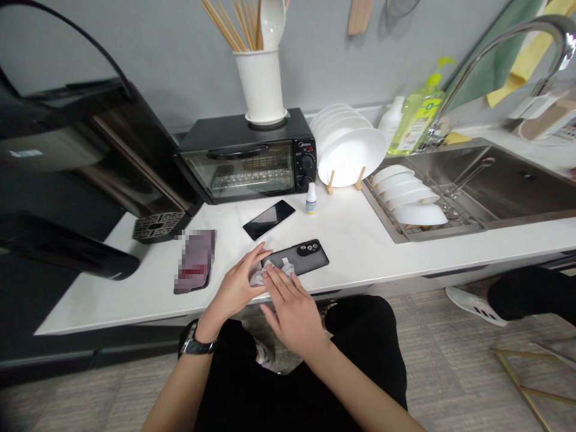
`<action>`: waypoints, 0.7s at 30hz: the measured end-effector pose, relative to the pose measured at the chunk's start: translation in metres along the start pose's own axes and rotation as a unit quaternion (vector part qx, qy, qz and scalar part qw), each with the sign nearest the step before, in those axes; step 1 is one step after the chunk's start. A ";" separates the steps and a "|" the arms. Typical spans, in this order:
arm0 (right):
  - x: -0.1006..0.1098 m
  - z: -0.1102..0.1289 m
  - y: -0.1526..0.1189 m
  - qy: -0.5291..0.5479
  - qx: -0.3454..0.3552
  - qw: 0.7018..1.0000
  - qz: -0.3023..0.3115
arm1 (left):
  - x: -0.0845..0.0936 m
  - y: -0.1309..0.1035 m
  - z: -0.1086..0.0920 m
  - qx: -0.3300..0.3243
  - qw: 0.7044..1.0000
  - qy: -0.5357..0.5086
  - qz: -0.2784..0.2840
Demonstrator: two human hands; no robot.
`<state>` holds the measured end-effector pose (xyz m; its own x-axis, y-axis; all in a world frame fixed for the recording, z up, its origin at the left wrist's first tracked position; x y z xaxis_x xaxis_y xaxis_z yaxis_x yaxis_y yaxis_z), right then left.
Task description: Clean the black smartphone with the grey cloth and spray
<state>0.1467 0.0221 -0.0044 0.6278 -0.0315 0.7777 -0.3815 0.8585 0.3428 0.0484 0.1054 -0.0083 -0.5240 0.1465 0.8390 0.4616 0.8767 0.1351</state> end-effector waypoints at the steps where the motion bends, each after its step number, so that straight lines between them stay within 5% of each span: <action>1: 0.006 -0.008 -0.007 -0.014 -0.001 1.000 -0.002 | 0.000 0.001 -0.001 0.000 1.000 0.003 -0.001; 7: 0.050 -0.059 -0.030 -0.105 -0.063 0.990 -0.068 | 0.002 0.001 -0.002 -0.002 1.000 0.021 -0.005; 12: 0.056 -0.080 -0.003 -0.101 -0.119 0.980 -0.125 | 0.003 0.003 -0.006 -0.010 1.000 0.014 -0.009; 17: 0.007 -0.037 0.053 -0.033 -0.120 0.988 -0.088 | 0.000 -0.001 -0.001 -0.013 1.000 -0.011 -0.012; 21: -0.017 0.003 0.058 0.011 -0.095 0.994 -0.049 | 0.001 -0.006 0.004 -0.026 0.999 -0.017 -0.021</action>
<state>0.1115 0.0705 0.0037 0.6710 -0.1099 0.7332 -0.1844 0.9331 0.3086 0.0424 0.1023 -0.0104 -0.5666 0.1270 0.8141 0.4748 0.8579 0.1966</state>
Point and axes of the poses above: each hand's wrist, its own y-axis towards the middle knuckle, its own x-axis out of the back of the hand, z = x × y, the point moved 10 cm from there along y, towards the middle knuckle, and after that the axes turned 12 degrees about y, right-handed, at the moved point
